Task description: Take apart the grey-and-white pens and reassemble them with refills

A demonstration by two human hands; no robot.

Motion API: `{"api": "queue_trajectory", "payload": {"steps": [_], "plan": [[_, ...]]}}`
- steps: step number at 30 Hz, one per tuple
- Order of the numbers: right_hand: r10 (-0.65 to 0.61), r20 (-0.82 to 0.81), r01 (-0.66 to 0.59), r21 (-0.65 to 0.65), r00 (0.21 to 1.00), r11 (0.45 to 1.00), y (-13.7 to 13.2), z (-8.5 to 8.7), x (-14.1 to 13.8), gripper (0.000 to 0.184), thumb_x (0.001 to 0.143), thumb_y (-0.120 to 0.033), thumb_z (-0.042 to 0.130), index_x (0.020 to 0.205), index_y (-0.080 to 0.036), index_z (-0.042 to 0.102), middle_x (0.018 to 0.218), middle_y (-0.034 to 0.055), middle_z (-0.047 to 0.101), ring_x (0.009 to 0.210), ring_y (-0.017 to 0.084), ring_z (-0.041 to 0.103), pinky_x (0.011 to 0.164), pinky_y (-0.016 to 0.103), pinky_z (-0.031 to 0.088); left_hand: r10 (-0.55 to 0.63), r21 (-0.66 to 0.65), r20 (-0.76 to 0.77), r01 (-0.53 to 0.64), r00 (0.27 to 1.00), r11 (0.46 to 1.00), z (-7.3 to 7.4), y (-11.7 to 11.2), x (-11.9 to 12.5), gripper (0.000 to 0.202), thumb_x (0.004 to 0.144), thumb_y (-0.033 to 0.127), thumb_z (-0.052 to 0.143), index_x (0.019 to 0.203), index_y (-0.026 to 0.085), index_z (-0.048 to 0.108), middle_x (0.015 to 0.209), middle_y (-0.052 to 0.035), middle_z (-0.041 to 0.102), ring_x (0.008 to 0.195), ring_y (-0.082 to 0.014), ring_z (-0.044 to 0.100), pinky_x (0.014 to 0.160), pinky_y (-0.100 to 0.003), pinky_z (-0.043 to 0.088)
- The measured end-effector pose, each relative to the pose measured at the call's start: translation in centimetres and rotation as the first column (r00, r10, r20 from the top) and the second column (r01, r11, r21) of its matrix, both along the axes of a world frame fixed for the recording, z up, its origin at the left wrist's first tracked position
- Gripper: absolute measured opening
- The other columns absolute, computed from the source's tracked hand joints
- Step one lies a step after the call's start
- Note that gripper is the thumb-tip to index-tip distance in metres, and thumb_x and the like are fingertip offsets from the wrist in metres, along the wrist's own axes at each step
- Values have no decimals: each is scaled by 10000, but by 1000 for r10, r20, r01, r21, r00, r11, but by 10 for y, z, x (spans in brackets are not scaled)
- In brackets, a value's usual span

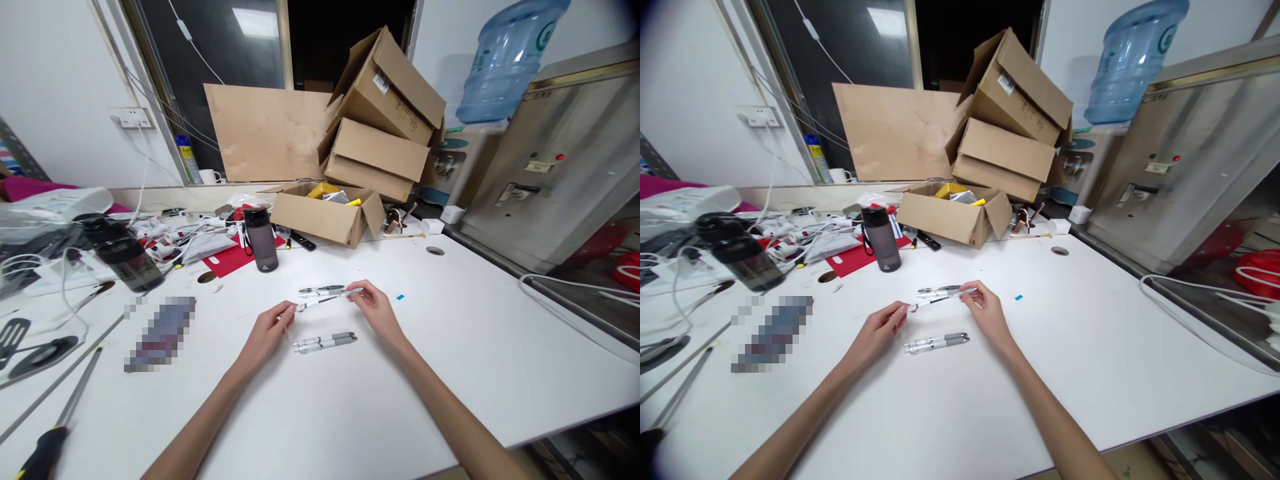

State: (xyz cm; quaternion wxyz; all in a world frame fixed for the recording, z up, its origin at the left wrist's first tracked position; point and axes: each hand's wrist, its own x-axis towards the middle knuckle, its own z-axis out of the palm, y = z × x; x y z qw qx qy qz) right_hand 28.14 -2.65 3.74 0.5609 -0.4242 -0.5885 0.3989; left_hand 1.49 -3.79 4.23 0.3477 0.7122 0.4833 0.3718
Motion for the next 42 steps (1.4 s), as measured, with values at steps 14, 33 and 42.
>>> {"api": "queue_trajectory", "payload": {"steps": [14, 33, 42], "plan": [[44, 45, -44, -12, 998, 999, -4, 2, -2, 234, 884, -415, 663, 992, -210, 692, 941, 44, 710, 895, 212, 696, 908, 361, 527, -21, -7, 1, 21, 1000, 1000, 0, -1, 1, 394, 1003, 515, 430, 861, 199, 616, 709, 21, 527, 681, -163, 482, 665, -253, 367], [103, 188, -105, 2, 977, 994, -13, 5, -12, 205, 898, -345, 638, 1020, -240, 765, 1058, 45, 755, 907, 204, 683, 871, 346, 516, -53, 0, -18, 53, 998, 999, 7, -8, 8, 414, 1003, 510, 421, 842, 198, 639, 707, 14, 539, 682, -167, 472, 645, -254, 349], [106, 188, -107, -2, 977, 994, -14, 6, -12, 218, 893, -363, 636, 1016, -238, 765, 1064, 51, 753, 910, 211, 687, 861, 352, 521, -40, 5, -38, 41, 998, 999, 6, -9, 9, 450, 999, 541, 399, 859, 195, 650, 706, 3, 552, 686, -177, 482, 649, -260, 362]]}}
